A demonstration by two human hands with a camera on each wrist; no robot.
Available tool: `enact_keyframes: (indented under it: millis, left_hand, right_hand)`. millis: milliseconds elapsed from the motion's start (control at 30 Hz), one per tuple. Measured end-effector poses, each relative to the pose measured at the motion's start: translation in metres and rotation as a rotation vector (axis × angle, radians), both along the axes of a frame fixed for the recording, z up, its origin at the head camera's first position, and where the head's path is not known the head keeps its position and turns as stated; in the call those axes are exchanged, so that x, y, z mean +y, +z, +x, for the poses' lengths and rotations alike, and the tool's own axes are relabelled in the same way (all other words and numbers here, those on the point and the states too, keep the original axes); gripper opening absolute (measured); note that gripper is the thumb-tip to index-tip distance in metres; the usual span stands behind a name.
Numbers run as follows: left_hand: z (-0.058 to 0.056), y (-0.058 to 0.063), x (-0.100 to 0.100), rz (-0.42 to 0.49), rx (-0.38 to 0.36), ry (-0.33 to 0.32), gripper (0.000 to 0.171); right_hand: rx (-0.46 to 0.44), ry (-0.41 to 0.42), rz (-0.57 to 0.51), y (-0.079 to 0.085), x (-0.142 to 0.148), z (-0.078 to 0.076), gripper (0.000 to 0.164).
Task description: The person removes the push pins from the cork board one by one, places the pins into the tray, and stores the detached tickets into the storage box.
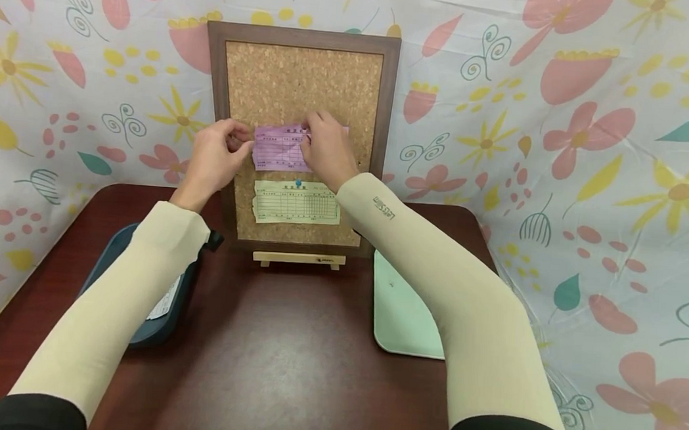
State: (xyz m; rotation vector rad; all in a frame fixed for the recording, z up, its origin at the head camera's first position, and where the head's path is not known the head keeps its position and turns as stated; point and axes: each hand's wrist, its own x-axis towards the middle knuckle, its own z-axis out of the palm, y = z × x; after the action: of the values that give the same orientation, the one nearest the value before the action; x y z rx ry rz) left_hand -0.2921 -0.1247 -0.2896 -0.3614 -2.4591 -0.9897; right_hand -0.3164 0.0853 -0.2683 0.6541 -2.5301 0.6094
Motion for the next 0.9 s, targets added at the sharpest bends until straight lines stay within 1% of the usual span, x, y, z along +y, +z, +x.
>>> enact_keyframes:
  millis: [167,300,400,533,667,900]
  left_hand:
    - [-0.004,0.001,0.007,-0.015,-0.004,0.014,0.022]
    - [-0.006,0.002,0.011,-0.020,0.004,0.024,0.021]
    - [-0.007,0.003,0.013,-0.018,0.005,0.039,0.018]
    - [-0.007,0.006,0.015,-0.023,0.004,0.058,0.016]
    - [-0.007,0.008,0.017,-0.023,0.007,0.061,0.016]
    - [-0.006,0.010,0.017,-0.008,0.003,0.061,0.016]
  right_hand:
    - [-0.047,-0.058,-0.012,0.005,-0.007,-0.008,0.016]
    - [-0.055,-0.094,0.000,0.006,-0.011,-0.013,0.014]
    - [-0.054,-0.102,0.011,0.006,-0.014,-0.016,0.013]
    - [-0.044,-0.104,0.013,0.006,-0.017,-0.017,0.012]
    - [-0.041,-0.120,0.019,0.006,-0.018,-0.018,0.011]
    - [-0.067,-0.151,0.044,0.007,-0.022,-0.016,0.012]
